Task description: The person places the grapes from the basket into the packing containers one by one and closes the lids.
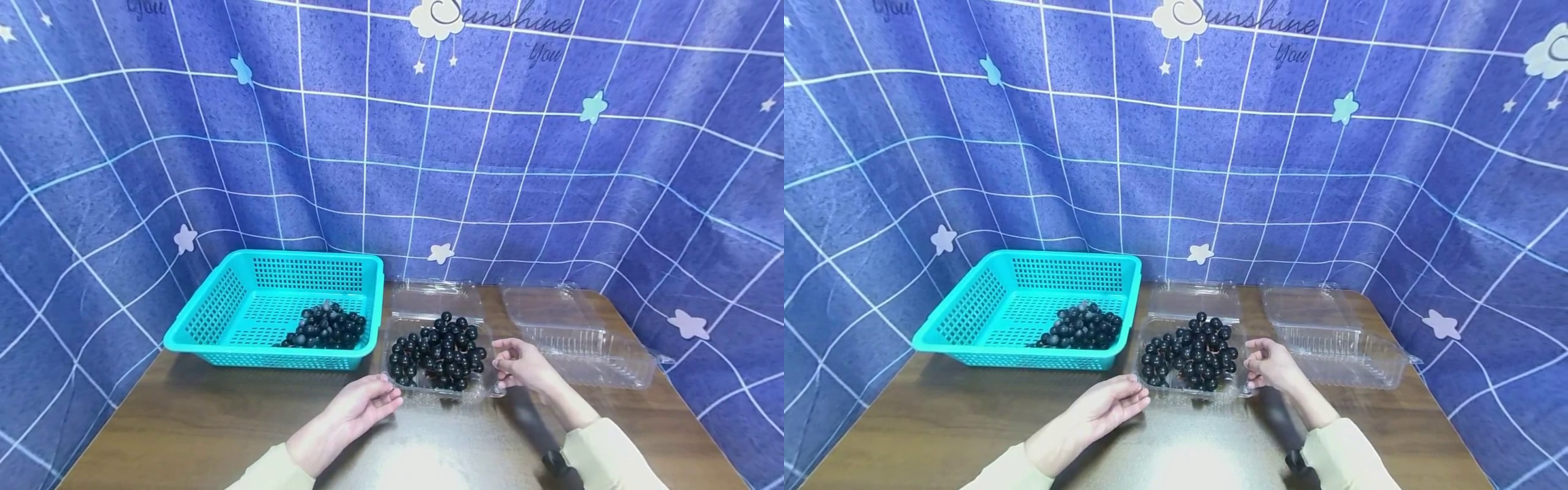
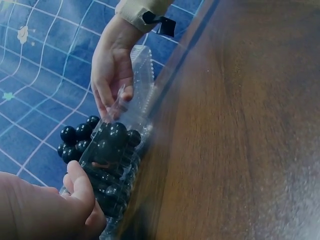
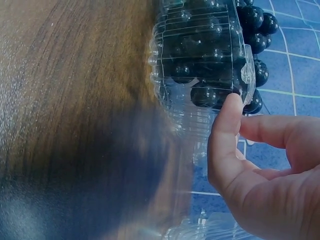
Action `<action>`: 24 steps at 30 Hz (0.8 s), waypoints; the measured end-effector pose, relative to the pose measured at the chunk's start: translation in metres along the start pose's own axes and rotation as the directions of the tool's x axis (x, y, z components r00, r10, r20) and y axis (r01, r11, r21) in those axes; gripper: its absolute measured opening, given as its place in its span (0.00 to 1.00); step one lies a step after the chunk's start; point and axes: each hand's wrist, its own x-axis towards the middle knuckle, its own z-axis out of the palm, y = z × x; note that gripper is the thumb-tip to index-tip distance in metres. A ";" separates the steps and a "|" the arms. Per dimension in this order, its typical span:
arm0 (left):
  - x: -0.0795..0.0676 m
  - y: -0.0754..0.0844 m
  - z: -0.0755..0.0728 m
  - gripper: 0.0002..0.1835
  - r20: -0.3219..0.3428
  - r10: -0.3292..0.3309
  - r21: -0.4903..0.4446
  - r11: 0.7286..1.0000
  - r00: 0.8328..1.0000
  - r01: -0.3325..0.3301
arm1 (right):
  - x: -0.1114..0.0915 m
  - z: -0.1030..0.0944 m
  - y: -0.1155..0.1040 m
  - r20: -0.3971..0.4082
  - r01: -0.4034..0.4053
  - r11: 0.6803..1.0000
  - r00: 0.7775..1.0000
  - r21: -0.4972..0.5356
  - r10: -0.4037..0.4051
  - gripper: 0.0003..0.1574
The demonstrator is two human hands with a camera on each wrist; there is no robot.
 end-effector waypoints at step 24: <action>0.002 -0.002 0.001 0.16 -0.030 -0.002 0.040 0.999 1.000 0.004 | -0.008 -0.004 -0.029 0.057 -0.044 0.982 0.997 -0.185 0.055 0.31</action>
